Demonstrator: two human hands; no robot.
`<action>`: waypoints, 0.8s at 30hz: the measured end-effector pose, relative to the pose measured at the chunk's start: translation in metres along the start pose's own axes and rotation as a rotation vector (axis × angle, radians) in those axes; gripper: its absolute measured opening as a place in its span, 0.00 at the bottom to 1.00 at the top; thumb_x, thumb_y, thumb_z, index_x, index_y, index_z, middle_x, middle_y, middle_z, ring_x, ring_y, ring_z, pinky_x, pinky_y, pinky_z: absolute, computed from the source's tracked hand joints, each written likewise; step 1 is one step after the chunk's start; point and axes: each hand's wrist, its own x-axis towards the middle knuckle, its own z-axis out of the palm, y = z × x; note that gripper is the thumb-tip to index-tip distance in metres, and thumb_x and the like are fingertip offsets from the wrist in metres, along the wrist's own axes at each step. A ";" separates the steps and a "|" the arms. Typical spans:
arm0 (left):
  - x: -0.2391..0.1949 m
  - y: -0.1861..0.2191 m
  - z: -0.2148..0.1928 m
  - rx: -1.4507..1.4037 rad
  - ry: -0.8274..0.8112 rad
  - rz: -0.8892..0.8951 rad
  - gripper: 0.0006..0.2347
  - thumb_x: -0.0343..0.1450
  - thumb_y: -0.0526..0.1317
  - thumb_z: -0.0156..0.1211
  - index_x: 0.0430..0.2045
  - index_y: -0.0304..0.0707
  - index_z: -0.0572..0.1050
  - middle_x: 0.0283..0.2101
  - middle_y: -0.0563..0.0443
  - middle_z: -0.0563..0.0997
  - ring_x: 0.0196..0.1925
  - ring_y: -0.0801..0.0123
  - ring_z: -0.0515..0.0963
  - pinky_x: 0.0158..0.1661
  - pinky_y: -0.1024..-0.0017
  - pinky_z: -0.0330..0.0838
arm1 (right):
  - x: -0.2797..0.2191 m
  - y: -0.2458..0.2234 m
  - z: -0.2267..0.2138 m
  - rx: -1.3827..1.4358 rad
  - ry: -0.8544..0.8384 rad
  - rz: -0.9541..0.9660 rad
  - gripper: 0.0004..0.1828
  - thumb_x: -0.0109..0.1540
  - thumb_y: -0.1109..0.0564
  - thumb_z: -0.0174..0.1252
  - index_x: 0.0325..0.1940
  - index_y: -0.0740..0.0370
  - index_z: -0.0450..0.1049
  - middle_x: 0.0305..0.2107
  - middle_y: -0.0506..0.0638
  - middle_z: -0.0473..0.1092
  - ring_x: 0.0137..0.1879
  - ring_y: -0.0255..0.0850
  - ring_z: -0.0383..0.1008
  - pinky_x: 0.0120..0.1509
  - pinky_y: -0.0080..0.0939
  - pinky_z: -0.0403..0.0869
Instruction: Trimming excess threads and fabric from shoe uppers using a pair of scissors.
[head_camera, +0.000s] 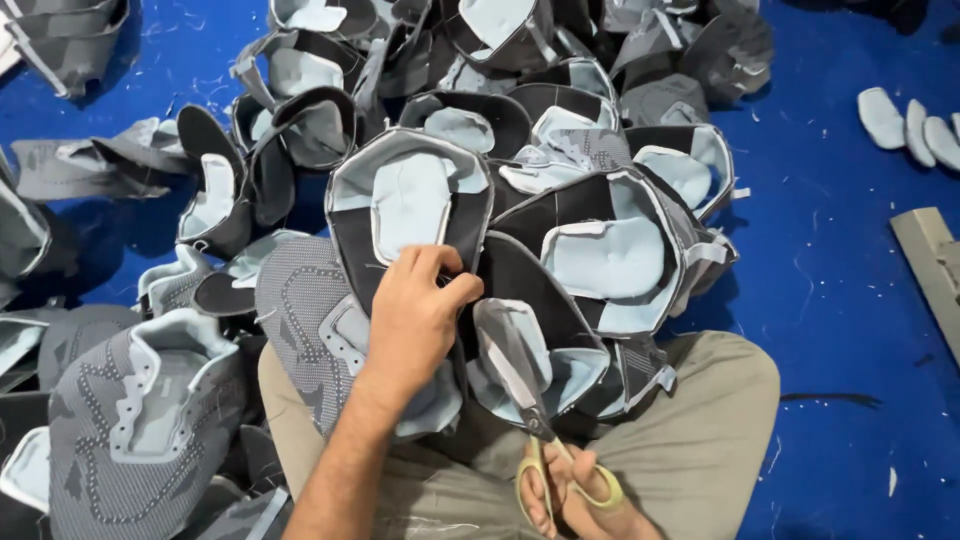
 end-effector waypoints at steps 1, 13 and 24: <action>-0.004 -0.006 0.009 0.036 -0.016 -0.015 0.09 0.62 0.30 0.65 0.32 0.44 0.79 0.42 0.50 0.76 0.48 0.54 0.75 0.48 0.59 0.69 | 0.001 0.000 -0.002 -0.036 0.045 0.050 0.42 0.53 0.20 0.58 0.41 0.61 0.65 0.29 0.52 0.69 0.33 0.37 0.71 0.35 0.32 0.71; -0.010 -0.004 0.001 0.010 0.068 -0.042 0.07 0.65 0.32 0.62 0.33 0.35 0.73 0.45 0.47 0.75 0.48 0.53 0.73 0.47 0.60 0.68 | 0.014 0.004 -0.037 -0.310 0.278 0.010 0.38 0.55 0.22 0.60 0.35 0.62 0.69 0.24 0.50 0.70 0.26 0.34 0.70 0.28 0.31 0.69; -0.027 -0.032 0.003 -0.352 0.459 -0.332 0.03 0.71 0.26 0.52 0.32 0.32 0.69 0.35 0.46 0.74 0.40 0.60 0.73 0.44 0.66 0.70 | 0.009 0.021 -0.041 -0.173 0.150 -0.025 0.36 0.59 0.26 0.60 0.39 0.63 0.66 0.25 0.53 0.69 0.26 0.37 0.69 0.28 0.32 0.68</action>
